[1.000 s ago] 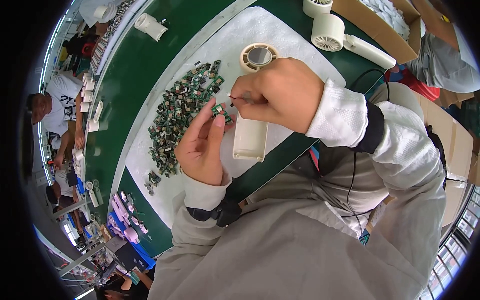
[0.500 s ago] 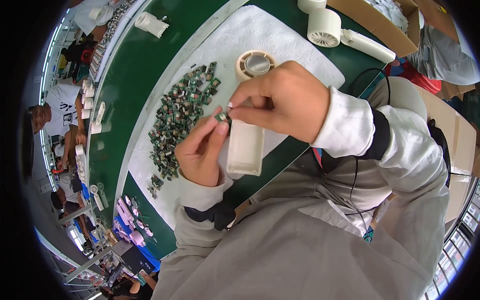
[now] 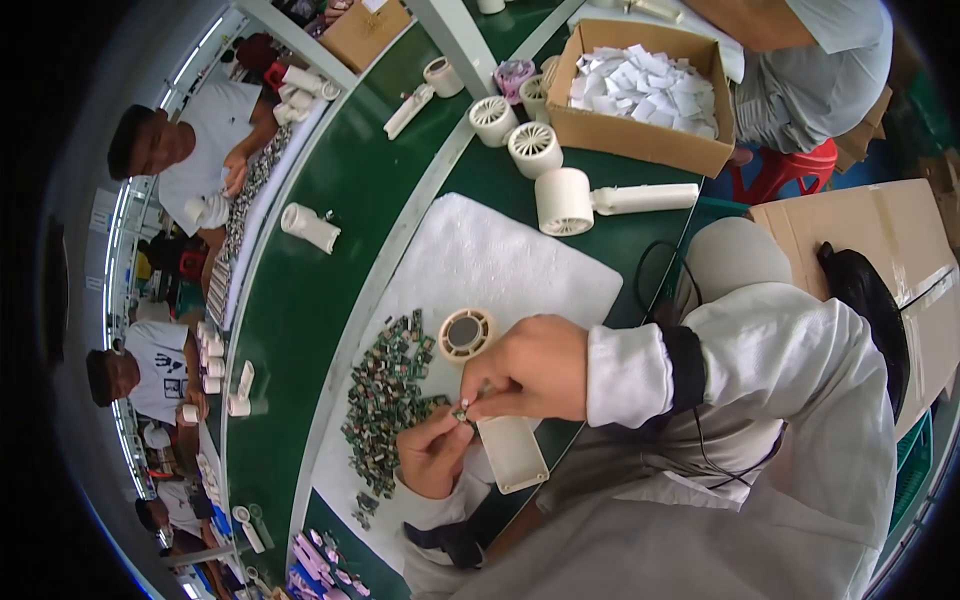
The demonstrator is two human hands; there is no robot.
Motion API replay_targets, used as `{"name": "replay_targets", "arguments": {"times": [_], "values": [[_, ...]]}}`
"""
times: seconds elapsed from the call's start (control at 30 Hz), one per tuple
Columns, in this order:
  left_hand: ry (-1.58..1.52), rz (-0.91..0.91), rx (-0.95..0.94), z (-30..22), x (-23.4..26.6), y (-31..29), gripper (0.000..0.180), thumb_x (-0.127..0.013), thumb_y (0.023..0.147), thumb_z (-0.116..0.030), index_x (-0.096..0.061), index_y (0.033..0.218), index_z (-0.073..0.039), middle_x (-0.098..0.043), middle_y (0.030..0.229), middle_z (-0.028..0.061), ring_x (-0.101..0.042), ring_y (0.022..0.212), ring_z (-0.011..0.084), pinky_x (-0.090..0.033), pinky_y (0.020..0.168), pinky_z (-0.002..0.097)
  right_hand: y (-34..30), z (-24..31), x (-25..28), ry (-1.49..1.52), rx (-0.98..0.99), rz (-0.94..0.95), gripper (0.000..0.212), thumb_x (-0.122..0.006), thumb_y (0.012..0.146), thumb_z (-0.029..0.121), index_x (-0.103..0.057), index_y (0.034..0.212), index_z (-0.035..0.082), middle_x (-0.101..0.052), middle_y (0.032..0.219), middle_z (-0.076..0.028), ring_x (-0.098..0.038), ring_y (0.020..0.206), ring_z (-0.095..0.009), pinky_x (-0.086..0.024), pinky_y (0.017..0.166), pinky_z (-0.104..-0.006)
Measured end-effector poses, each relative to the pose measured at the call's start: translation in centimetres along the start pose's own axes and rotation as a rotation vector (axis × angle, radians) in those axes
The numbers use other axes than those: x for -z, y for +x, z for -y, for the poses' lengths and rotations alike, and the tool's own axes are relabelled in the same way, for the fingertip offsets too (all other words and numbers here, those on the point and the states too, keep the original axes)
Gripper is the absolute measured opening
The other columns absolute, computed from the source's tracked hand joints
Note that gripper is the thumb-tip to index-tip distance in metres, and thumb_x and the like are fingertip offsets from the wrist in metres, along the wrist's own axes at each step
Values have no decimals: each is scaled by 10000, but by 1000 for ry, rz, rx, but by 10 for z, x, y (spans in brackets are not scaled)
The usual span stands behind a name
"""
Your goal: The person picks up a circuit board and a fan housing, connects a wire to the board, and places the board into the housing. After moving a blue bin of circuit boards, the person continues the assembly process and then gestures with a hand.
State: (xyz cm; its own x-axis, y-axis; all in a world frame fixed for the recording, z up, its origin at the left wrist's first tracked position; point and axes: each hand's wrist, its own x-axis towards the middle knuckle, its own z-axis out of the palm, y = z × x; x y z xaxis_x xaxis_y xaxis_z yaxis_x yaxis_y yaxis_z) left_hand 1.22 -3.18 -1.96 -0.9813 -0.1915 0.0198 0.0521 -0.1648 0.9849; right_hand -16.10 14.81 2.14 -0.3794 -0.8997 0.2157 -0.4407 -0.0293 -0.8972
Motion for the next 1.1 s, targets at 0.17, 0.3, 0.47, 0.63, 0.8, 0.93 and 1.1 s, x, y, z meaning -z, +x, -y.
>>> {"name": "replay_targets", "arguments": {"times": [0.17,0.3,0.47,0.63,0.8,0.93,1.1], "values": [[186,17,-40,2,1,-4,285,-650,880,103,-665,1153,19,-680,1079,191,-657,912,187,-549,798,299,-7,0,0,-50,-15,3,172,-774,836,156,-723,982,81,-595,618,-42,-609,541,-186,-459,513,-317],[85,-130,-72,11,-7,-2,253,-648,886,89,-660,1136,52,-685,1061,175,-653,931,184,-542,821,298,2,4,1,-33,-27,-6,161,-777,832,141,-733,973,78,-595,628,-37,-599,547,-166,-452,513,-303],[-219,-270,-8,5,-22,2,262,-606,927,60,-609,1187,91,-664,1143,171,-645,1025,207,-540,904,322,8,9,0,118,-29,-113,134,-778,833,120,-761,960,79,-610,688,-45,-560,572,-129,-432,530,-277],[-241,-313,24,2,-24,10,274,-602,952,11,-597,1220,69,-654,1175,161,-650,1024,184,-554,897,322,15,6,-2,95,44,-87,162,-761,851,117,-770,1010,87,-615,733,-54,-522,592,-120,-404,534,-264],[-261,-275,39,-3,-21,9,274,-606,955,-3,-594,1220,67,-656,1171,152,-647,1029,177,-560,890,317,13,9,-2,100,8,-25,175,-737,869,107,-770,1041,97,-625,753,-46,-508,605,-112,-385,533,-252],[-257,-276,73,-2,-25,7,282,-601,957,-1,-587,1231,66,-657,1160,151,-654,1013,179,-568,880,320,11,9,0,137,-34,37,174,-736,872,112,-769,1042,97,-628,743,-39,-501,592,-105,-382,525,-251],[-260,-242,83,-2,-24,7,282,-596,960,-4,-583,1231,73,-664,1124,152,-664,988,186,-576,870,328,11,8,1,135,-18,86,156,-740,857,108,-765,1008,78,-615,706,-28,-494,561,-98,-371,502,-253]]}}
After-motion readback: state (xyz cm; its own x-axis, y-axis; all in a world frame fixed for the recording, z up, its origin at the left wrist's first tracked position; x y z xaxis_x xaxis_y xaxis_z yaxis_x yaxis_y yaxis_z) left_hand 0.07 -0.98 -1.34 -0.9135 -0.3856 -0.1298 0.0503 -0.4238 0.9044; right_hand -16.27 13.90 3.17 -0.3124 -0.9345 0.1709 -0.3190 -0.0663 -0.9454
